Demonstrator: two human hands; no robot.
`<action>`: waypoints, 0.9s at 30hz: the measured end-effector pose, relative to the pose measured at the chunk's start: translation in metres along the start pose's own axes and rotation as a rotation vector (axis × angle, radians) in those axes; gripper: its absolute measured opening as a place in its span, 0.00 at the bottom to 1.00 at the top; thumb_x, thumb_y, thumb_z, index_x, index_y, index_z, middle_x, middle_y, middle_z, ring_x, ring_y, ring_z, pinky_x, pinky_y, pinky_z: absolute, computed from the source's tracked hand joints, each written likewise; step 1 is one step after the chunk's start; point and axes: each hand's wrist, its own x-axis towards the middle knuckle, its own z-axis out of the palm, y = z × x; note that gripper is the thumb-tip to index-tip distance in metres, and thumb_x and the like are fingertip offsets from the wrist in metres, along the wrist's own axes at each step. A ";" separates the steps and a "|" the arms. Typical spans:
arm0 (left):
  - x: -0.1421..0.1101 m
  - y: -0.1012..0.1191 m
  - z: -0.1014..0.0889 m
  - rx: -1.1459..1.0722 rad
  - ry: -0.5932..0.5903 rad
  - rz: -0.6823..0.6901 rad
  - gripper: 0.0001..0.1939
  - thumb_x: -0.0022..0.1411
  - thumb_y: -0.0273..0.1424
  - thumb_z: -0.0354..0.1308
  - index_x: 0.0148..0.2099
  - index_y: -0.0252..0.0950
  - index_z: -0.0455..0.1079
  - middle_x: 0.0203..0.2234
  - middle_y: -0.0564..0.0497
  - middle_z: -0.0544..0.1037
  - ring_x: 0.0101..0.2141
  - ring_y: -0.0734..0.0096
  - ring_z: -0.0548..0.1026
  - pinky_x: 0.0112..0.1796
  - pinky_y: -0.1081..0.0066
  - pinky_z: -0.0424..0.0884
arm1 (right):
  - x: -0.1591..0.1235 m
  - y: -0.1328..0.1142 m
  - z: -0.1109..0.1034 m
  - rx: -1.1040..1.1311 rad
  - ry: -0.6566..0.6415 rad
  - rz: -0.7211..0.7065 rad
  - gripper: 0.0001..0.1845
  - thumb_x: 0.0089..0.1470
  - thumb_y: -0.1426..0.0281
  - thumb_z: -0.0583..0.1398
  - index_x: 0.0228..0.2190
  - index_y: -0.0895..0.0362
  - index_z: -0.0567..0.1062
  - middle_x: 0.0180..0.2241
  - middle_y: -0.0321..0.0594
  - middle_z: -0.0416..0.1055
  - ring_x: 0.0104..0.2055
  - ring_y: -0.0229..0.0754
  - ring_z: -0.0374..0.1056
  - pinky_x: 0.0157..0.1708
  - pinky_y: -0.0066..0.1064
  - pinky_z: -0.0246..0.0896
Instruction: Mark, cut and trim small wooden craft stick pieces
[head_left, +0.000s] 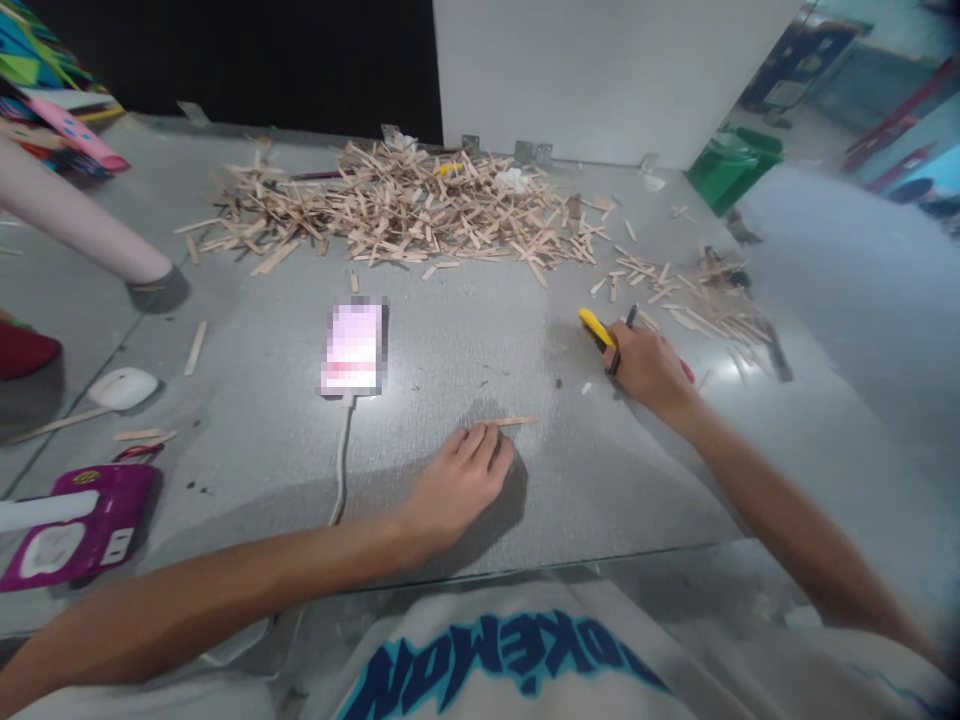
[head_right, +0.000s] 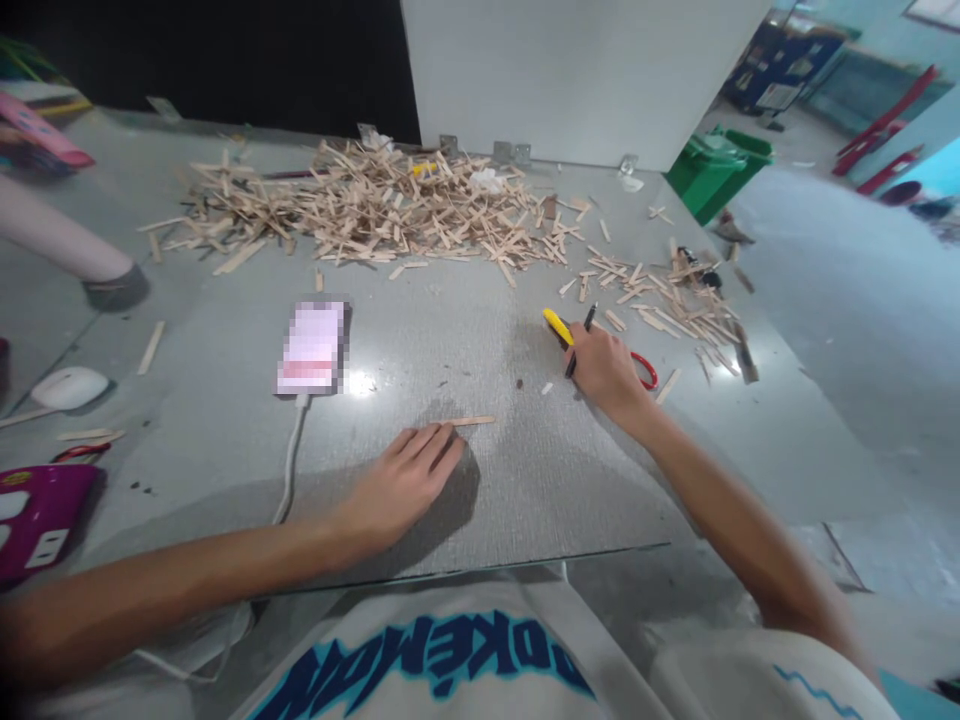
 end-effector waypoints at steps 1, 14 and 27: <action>0.000 0.000 0.001 0.000 0.005 0.001 0.26 0.66 0.12 0.53 0.65 0.22 0.70 0.62 0.27 0.78 0.62 0.42 0.79 0.58 0.53 0.76 | -0.001 0.001 0.000 0.038 0.012 -0.010 0.14 0.64 0.71 0.57 0.45 0.59 0.81 0.37 0.53 0.81 0.33 0.54 0.75 0.30 0.37 0.55; 0.000 0.000 0.006 -0.053 0.059 -0.031 0.23 0.69 0.13 0.52 0.63 0.26 0.71 0.60 0.28 0.79 0.60 0.46 0.80 0.59 0.52 0.76 | -0.007 -0.006 0.000 0.127 0.032 -0.208 0.17 0.72 0.70 0.53 0.49 0.59 0.81 0.42 0.53 0.79 0.42 0.55 0.75 0.42 0.41 0.65; 0.000 0.007 0.012 -0.033 0.111 -0.039 0.22 0.72 0.15 0.50 0.64 0.24 0.73 0.62 0.29 0.79 0.61 0.47 0.79 0.55 0.56 0.78 | -0.023 -0.059 -0.027 0.962 -0.201 -0.041 0.20 0.69 0.53 0.62 0.41 0.56 0.83 0.29 0.40 0.80 0.25 0.41 0.73 0.28 0.33 0.69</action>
